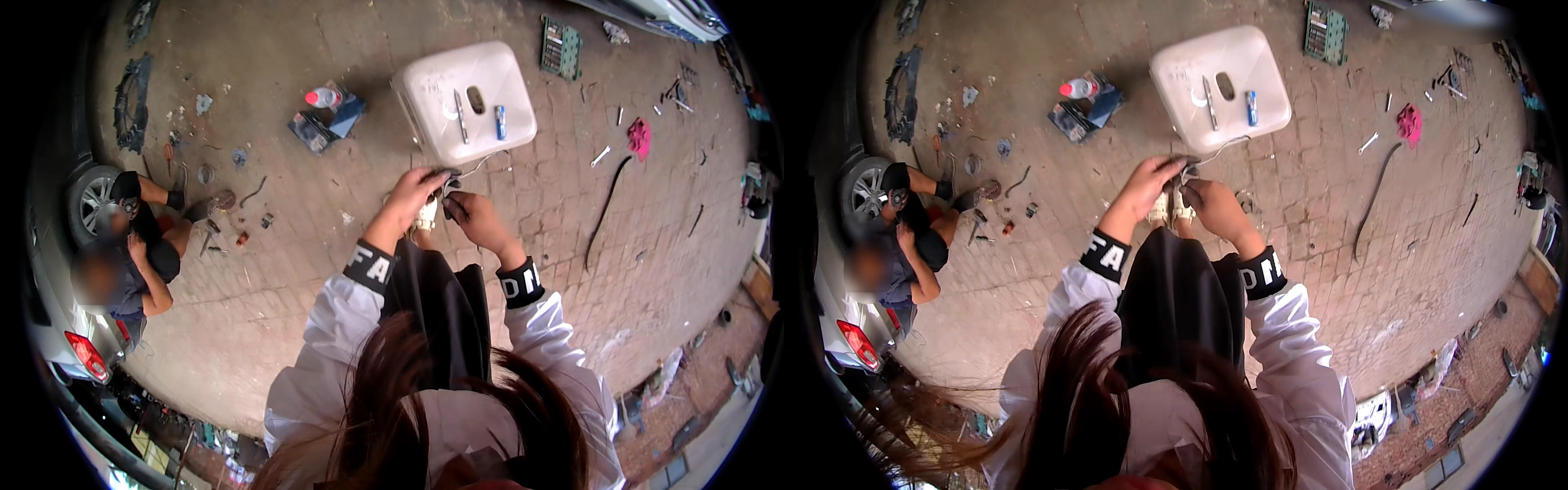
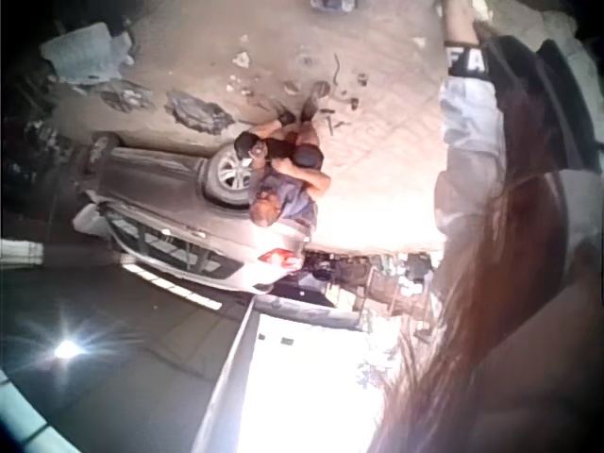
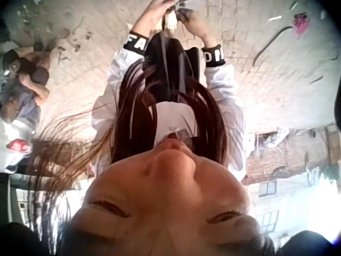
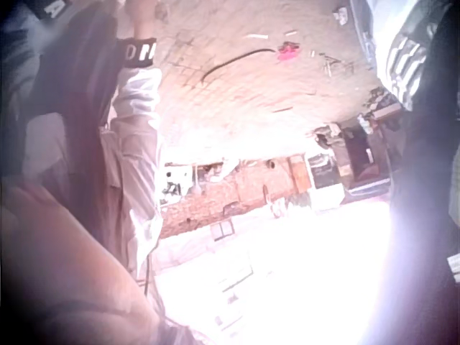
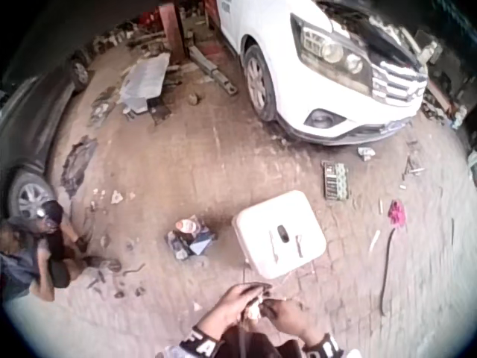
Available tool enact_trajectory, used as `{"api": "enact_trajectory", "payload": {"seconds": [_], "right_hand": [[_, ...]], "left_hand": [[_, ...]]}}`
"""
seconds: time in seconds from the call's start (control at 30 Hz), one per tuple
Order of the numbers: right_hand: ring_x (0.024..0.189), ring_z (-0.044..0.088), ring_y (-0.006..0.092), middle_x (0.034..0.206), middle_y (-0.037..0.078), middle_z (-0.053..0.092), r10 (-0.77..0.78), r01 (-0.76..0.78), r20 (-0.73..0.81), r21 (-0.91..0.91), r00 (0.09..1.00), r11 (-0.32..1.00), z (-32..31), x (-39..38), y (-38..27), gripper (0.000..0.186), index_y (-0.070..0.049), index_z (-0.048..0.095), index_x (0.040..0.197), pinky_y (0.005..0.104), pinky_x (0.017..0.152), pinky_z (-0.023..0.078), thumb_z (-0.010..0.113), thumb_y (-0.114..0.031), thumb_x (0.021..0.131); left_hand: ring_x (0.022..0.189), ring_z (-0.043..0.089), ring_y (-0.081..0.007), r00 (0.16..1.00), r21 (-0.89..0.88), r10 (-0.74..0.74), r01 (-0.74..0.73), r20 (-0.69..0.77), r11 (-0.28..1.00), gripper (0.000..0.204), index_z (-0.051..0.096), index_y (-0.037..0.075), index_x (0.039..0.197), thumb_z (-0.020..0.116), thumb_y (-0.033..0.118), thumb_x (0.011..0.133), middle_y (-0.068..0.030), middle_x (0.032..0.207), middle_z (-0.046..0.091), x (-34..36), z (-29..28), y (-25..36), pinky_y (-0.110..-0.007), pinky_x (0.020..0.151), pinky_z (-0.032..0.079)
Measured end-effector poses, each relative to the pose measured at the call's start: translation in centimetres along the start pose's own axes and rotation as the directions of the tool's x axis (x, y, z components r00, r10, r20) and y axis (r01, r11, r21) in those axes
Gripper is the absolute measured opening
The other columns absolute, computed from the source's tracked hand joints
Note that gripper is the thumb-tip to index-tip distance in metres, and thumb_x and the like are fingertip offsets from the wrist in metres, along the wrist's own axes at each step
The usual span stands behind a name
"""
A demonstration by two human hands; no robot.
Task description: The person strips the insulation from the ends of two wires using a knife. They then twist the exposed metal strands of the wires together to join them. The person repeats this process for another pair of wires.
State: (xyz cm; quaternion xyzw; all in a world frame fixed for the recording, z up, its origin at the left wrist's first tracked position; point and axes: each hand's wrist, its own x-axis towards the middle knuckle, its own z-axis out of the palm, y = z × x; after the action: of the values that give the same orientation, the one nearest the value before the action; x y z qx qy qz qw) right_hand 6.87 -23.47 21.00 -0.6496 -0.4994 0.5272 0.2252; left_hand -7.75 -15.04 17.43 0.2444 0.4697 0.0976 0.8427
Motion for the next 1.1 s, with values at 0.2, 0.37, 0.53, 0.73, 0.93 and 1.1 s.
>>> {"api": "enact_trajectory", "payload": {"seconds": [0.2, 0.37, 0.53, 0.73, 0.93, 1.1], "right_hand": [[0.070, 0.055, 0.0414, 0.077, 0.025, 0.059, 0.155, -0.122, -0.127, 0.235, 0.980, 0.964, 1.2, 1.9, 3.4, 0.020, 0.003, 0.060, 0.089, 0.0417, 0.064, 0.045, 0.054, -0.016, 0.091], [0.063, 0.056, 0.0286, 0.074, 0.020, 0.061, 0.266, -0.153, -0.299, 0.353, 0.916, 0.923, 2.5, 4.7, 3.6, 0.023, 0.004, 0.059, 0.090, 0.0379, 0.061, 0.044, 0.051, -0.017, 0.095], [0.069, 0.060, 0.0172, 0.083, 0.015, 0.067, 0.284, -0.085, -0.413, 0.437, 0.865, 0.895, 2.3, 7.5, 6.0, 0.029, 0.005, 0.061, 0.100, 0.0328, 0.064, 0.047, 0.053, -0.023, 0.096], [0.079, 0.065, 0.0331, 0.094, 0.018, 0.067, 0.177, -0.195, -0.622, 0.040, 0.763, 0.980, 2.3, 11.9, 10.1, 0.027, 0.000, 0.063, 0.104, 0.0385, 0.072, 0.050, 0.066, -0.016, 0.082], [0.074, 0.065, 0.0333, 0.088, 0.019, 0.066, 0.198, -0.218, -0.678, 0.057, 0.708, 0.974, 3.6, 14.7, 11.3, 0.022, -0.001, 0.066, 0.097, 0.0386, 0.068, 0.050, 0.066, -0.012, 0.078], [0.060, 0.062, 0.0267, 0.081, 0.018, 0.065, 0.247, -0.150, -0.711, 0.198, 0.658, 0.969, 4.4, 15.7, 11.3, 0.018, 0.001, 0.067, 0.093, 0.0339, 0.062, 0.049, 0.066, -0.009, 0.078]], "left_hand": [[0.064, 0.052, -0.0074, 0.999, 0.035, -0.034, 0.033, 0.026, 0.999, 0.014, 0.066, -0.001, 0.100, 0.060, 0.008, 0.091, -0.0008, 0.082, 0.062, 4.9, -0.4, 1.0, -0.021, 0.054, 0.041], [0.064, 0.048, -0.0053, 0.980, -0.324, 0.094, -0.148, -0.176, 0.935, 0.012, 0.066, -0.002, 0.097, 0.060, 0.007, 0.091, 0.0000, 0.079, 0.060, 8.2, 0.8, 0.0, -0.019, 0.053, 0.037], [0.064, 0.048, -0.0048, 0.976, -0.015, 0.170, -0.174, -0.137, 0.985, 0.011, 0.068, 0.004, 0.094, 0.063, 0.013, 0.089, 0.0038, 0.079, 0.062, 12.7, -0.8, 2.5, -0.021, 0.057, 0.041], [0.062, 0.049, -0.0063, 0.938, 0.220, 0.307, -0.270, -0.159, 0.937, 0.013, 0.068, 0.002, 0.090, 0.063, 0.014, 0.089, 0.0020, 0.075, 0.062, 20.5, -3.1, 2.8, -0.022, 0.055, 0.040], [0.070, 0.061, -0.0200, 0.683, 0.672, 0.716, -0.463, -0.144, 0.578, 0.020, 0.064, 0.000, 0.097, 0.070, 0.013, 0.081, -0.0085, 0.082, 0.066, 22.3, -4.1, 2.8, -0.033, 0.066, 0.048], [0.102, 0.058, -0.0295, 0.505, 0.875, 0.822, -0.484, 0.264, 0.016, 0.026, 0.063, 0.006, 0.103, 0.066, 0.006, 0.077, -0.0105, 0.109, 0.061, 18.9, -4.8, 0.9, -0.036, 0.083, 0.048]]}}
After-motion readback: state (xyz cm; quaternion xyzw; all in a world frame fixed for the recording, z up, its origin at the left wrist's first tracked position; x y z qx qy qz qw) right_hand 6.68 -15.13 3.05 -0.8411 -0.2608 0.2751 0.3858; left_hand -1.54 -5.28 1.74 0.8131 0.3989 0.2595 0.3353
